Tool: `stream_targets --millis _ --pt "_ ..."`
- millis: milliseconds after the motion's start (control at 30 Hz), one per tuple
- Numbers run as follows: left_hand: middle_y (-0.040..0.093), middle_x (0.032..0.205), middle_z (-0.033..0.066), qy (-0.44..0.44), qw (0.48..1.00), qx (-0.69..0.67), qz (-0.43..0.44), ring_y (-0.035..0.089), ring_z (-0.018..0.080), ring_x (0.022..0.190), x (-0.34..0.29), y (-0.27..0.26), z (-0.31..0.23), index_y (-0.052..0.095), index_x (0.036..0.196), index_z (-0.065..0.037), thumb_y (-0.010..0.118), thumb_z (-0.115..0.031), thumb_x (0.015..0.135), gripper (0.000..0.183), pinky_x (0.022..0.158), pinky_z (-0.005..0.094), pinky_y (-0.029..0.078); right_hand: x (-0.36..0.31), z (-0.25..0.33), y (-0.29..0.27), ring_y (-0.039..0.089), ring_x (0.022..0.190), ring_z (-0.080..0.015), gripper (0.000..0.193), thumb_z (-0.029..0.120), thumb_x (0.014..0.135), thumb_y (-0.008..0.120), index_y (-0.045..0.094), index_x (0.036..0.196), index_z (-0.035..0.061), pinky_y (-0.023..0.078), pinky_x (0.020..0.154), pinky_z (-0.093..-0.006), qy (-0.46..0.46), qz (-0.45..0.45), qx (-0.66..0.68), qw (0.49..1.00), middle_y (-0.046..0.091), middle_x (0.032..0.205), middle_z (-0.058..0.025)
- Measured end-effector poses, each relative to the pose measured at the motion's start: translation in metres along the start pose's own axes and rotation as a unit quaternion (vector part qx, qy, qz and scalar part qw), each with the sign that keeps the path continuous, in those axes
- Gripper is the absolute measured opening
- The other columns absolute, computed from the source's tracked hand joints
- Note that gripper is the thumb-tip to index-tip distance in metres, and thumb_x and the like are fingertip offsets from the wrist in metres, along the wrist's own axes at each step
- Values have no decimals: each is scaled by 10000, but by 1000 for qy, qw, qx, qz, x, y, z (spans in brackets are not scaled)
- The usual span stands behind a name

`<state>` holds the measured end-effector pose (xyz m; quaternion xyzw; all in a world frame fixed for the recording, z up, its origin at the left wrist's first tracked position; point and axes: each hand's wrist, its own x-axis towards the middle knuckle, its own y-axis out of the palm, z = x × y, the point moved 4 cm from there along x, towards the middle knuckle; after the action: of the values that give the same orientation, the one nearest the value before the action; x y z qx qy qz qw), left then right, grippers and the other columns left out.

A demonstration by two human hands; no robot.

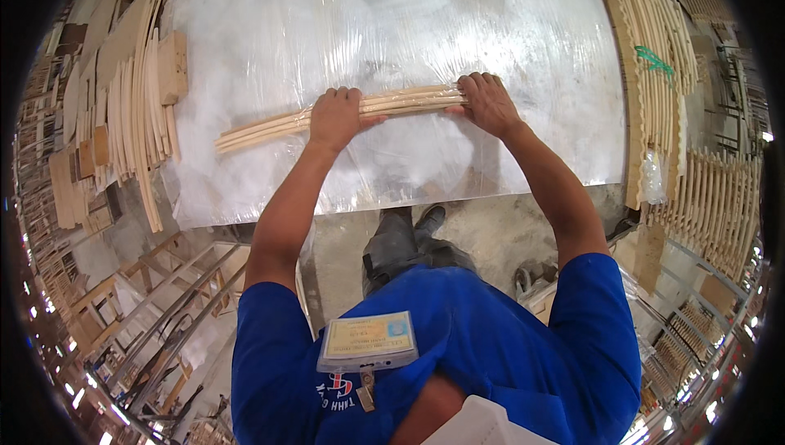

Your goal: The person gathers small bundles of wooden sticks and places them on a large sheet of clear plastic wrap. They roll the plastic wrap around the sticks to encase them, then place the wrapped bundles aside. The process is repeated multiple times with new bundles of sticks.

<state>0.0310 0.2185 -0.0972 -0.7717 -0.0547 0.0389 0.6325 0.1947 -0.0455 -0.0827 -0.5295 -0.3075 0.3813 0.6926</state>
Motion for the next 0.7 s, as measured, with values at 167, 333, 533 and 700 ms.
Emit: stream_targets --millis 167,333,533,700 --pt "724 993 137 -10 999 11 32 685 320 984 -5 -8 7 716 1011 -37 770 -736 823 726 863 437 563 -12 43 -5 515 1352 -375 595 581 991 676 642 1313 82 330 1229 -606 63 -75 -149 984 562 1385 -169" --pt "719 1000 145 1 999 -23 42 681 327 1001 6 -4 -8 717 1024 -33 799 -710 810 714 877 435 565 -1 74 20 574 1253 -378 724 663 950 688 588 1310 43 377 1173 -562 16 -162 56 985 605 1256 -177" --pt "696 1069 129 9 999 -3 -31 661 323 1031 3 -15 10 702 1084 -40 820 -679 802 708 942 474 540 31 67 21 675 987 -318 682 721 885 709 637 1101 78 521 904 -434 -36 -130 38 990 677 1049 -104" --pt "678 1074 88 89 976 7 -200 641 314 1042 5 -17 -14 663 1151 -59 820 -661 804 713 1003 507 487 49 34 27 717 898 -320 682 738 897 679 686 950 58 566 813 -437 40 -7 27 999 701 960 -141"
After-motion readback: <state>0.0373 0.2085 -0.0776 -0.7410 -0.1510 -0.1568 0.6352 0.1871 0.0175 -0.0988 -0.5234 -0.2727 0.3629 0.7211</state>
